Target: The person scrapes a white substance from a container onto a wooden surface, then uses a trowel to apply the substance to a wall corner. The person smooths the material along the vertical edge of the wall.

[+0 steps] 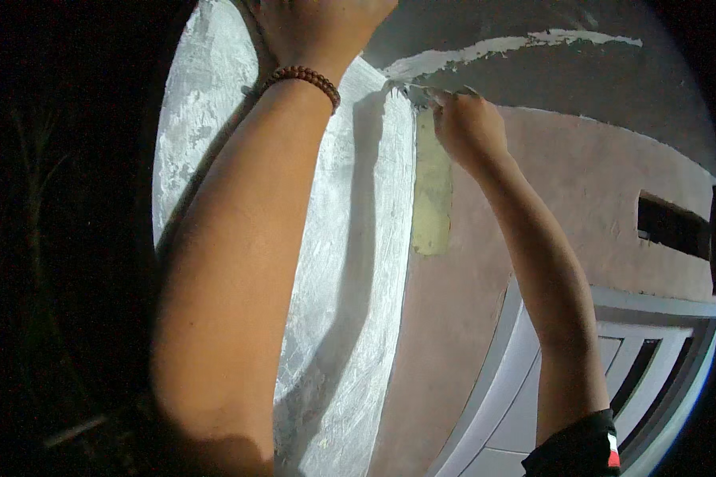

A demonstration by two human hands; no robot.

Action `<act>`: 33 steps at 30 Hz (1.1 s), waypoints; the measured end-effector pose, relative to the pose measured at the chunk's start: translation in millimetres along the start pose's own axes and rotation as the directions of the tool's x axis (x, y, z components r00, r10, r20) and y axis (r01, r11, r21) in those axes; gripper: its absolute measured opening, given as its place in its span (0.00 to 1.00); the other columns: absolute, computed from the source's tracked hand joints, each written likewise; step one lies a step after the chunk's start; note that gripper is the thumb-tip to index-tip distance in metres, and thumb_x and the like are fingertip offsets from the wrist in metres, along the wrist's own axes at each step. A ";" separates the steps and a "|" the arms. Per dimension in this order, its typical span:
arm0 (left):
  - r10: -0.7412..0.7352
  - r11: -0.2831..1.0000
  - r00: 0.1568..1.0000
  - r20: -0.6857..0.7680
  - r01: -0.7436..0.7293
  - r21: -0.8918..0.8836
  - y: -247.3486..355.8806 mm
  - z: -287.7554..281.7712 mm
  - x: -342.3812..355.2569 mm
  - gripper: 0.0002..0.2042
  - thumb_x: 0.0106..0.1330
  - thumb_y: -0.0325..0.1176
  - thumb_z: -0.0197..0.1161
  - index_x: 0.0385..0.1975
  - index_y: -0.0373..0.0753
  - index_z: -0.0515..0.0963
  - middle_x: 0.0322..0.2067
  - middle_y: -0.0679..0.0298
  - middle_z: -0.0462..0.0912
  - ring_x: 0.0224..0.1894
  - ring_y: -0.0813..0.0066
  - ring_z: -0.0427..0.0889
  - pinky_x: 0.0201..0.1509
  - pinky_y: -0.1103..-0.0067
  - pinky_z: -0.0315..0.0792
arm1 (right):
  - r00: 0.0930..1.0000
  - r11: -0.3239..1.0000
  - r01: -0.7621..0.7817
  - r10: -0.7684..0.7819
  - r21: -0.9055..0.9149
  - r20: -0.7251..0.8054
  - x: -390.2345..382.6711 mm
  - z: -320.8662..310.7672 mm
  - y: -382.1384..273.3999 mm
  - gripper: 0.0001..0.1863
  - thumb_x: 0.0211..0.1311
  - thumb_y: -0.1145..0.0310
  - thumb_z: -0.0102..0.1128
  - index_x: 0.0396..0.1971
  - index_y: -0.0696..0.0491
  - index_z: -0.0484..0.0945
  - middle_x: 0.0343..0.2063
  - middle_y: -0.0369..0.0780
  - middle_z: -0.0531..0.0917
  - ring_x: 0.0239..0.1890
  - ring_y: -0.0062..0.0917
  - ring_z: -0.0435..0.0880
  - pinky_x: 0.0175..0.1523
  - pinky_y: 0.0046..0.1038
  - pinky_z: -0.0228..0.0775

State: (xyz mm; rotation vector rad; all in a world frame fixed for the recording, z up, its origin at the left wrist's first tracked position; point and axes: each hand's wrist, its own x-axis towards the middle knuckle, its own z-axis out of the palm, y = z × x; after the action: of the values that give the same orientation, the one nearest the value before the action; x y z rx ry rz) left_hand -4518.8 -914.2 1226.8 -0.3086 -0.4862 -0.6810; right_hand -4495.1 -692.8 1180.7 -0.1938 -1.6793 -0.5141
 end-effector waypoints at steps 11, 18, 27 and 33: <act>0.018 1.000 1.000 -0.013 -0.018 0.020 -3.5 -0.1 -2.6 0.58 0.49 0.44 0.79 0.76 0.38 0.44 0.74 0.46 0.50 0.77 0.48 0.50 0.79 0.54 0.44 | 0.995 0.998 0.042 -0.038 0.045 -0.092 -10.4 1.2 -12.8 0.13 0.68 0.63 0.52 0.43 0.50 0.84 0.41 0.52 0.83 0.38 0.48 0.88 0.42 0.47 0.82; 0.002 1.000 1.000 -0.001 -0.002 -0.001 -10.2 -7.9 0.9 0.58 0.50 0.44 0.79 0.76 0.37 0.44 0.74 0.45 0.51 0.76 0.47 0.51 0.79 0.54 0.47 | 0.994 0.999 0.048 -0.050 -0.018 -0.097 -13.6 -2.5 -27.2 0.12 0.65 0.66 0.53 0.40 0.51 0.85 0.40 0.54 0.83 0.38 0.48 0.88 0.42 0.46 0.83; 0.033 0.999 0.999 -0.043 -0.033 0.011 3.5 2.3 -0.2 0.58 0.49 0.45 0.79 0.76 0.37 0.46 0.73 0.45 0.53 0.76 0.46 0.52 0.79 0.51 0.46 | 0.994 0.998 0.059 -0.059 -0.003 -0.094 -6.6 -5.2 -16.0 0.13 0.67 0.67 0.51 0.39 0.52 0.85 0.37 0.54 0.84 0.37 0.48 0.88 0.41 0.46 0.83; 0.013 0.999 1.000 -0.029 -0.014 -0.049 0.6 2.0 -3.0 0.58 0.48 0.44 0.80 0.76 0.37 0.46 0.73 0.45 0.53 0.76 0.46 0.51 0.79 0.52 0.44 | 0.997 0.997 0.059 -0.057 0.054 -0.050 -3.9 -18.4 -21.8 0.12 0.65 0.69 0.53 0.42 0.53 0.85 0.40 0.53 0.85 0.39 0.48 0.87 0.44 0.46 0.82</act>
State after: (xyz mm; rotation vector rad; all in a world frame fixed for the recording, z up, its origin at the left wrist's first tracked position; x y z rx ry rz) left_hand -4521.1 -911.3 1226.9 -0.3479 -0.4406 -0.6839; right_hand -4486.9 -719.5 1173.8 -0.0917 -1.6532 -0.5113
